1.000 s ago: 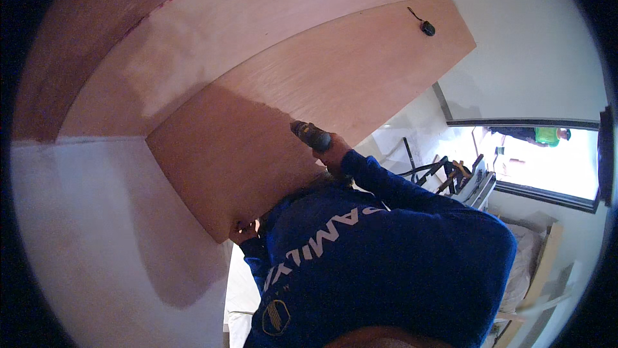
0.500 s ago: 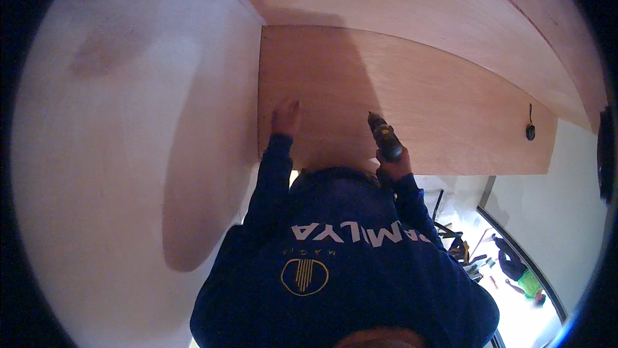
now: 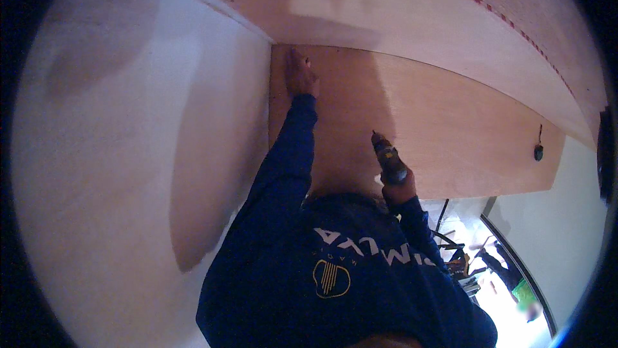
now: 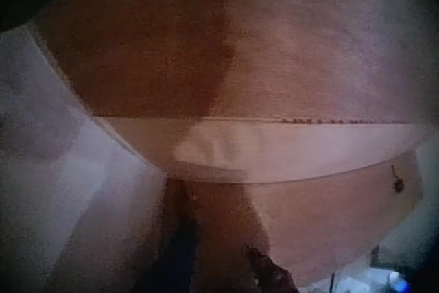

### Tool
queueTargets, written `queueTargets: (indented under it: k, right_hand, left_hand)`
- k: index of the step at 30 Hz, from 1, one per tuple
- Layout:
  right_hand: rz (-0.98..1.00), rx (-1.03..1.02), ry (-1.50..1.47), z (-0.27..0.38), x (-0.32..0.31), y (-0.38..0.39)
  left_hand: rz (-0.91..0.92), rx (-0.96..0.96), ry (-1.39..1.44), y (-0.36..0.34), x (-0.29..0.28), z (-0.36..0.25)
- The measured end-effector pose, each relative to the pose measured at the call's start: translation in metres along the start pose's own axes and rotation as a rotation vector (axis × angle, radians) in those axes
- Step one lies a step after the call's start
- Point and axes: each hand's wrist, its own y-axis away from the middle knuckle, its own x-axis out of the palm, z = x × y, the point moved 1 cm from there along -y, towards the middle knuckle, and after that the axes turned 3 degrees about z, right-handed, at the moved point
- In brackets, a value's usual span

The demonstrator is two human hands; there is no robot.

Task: The person measures a curved wooden panel with a tape measure, then uses a cordless drill to drive screws into the panel to attach it to a wall. The person repeats measuring and drilling steps to secure the panel in place.

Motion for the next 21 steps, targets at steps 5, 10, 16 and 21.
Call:
queueTargets:
  k: [5,10,16,21]
  right_hand:
    - [-0.005,-0.141,-0.024,-0.001,-0.025,0.005]
    - [-0.011,-0.334,-0.144,0.03,-0.028,-0.001]
    - [0.044,-0.441,-0.129,0.061,0.0,-0.04]
    - [0.061,-0.487,-0.075,0.069,0.013,-0.059]
  left_hand:
    - [0.3,-0.123,0.26,0.009,0.002,0.01]
    - [0.341,-0.585,1.346,0.031,-0.023,0.004]
    - [0.566,-0.817,2.245,0.071,-0.07,-0.054]
    - [0.447,-0.981,2.341,0.078,-0.068,-0.071]
